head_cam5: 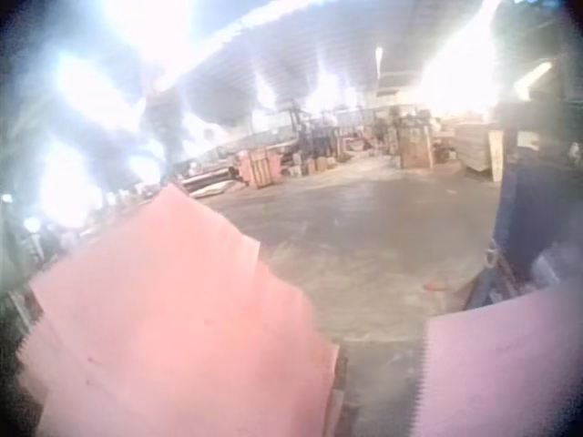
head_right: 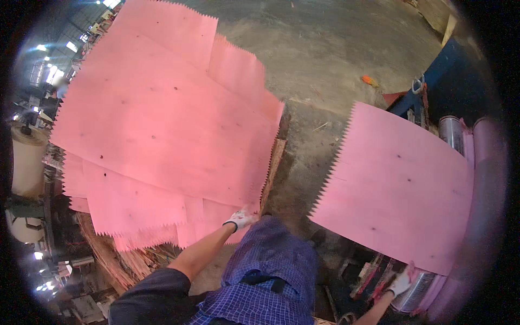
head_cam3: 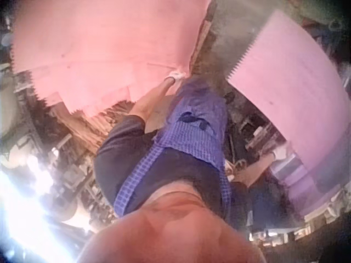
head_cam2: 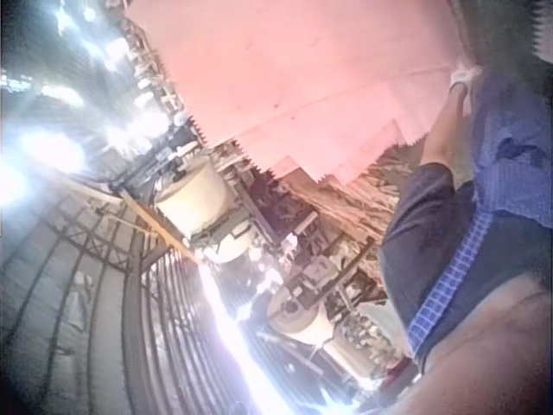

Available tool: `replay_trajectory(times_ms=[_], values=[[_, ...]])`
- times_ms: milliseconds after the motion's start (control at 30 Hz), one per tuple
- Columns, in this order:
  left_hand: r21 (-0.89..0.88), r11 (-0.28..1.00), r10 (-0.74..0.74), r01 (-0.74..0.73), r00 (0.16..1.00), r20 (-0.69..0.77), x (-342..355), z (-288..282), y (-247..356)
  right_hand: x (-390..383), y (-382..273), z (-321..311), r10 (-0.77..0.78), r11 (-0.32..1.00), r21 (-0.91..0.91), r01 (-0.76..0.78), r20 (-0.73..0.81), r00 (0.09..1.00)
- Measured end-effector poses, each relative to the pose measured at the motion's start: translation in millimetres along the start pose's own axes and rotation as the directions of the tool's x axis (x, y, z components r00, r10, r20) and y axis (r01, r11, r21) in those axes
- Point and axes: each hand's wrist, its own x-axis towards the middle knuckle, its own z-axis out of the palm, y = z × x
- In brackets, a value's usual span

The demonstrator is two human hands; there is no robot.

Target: Operating an industrial roller machine to process or coat pink material sheets.

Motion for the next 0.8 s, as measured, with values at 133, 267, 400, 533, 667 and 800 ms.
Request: replay_trajectory(times_ms=[133, 267, 400, 533, 667, 800], values=[[-0.031, 0.992, 0.125, -0.123, 0.99, 0.06, 21.0, 41.4, 52.4, 15.0, 133.3, -39.7, 0.05, 0.543, 0.773, -0.328, 0.36, 0.932], [0.172, 0.969, 0.18, -0.175, 0.984, -0.013, 1.8, 76.4, 124.4, 17.2, 96.5, 57.4, -0.207, -0.419, 0.679, -0.604, 0.576, 0.791], [0.249, 0.867, 0.428, -0.432, 0.901, 0.073, -11.4, 103.2, 174.5, -31.9, -48.9, 137.3, 0.419, -0.037, 0.861, -0.507, 0.474, 0.775], [0.36, 0.727, 0.653, -0.585, 0.751, -0.097, -2.9, 96.8, 174.1, 3.3, -277.4, 165.0, 0.26, -0.078, 0.771, -0.633, 0.628, 0.733], [0.268, 0.759, 0.652, -0.594, 0.695, -0.304, 24.6, 65.3, 162.9, 56.5, -454.0, 205.3, 0.067, 0.251, 0.723, -0.644, 0.65, 0.757], [-0.02, 0.81, 0.442, -0.586, 0.633, -0.636, 73.0, -16.2, 24.3, -17.7, -645.6, 291.0, -0.362, 0.658, 0.677, -0.329, 0.668, 0.649]])
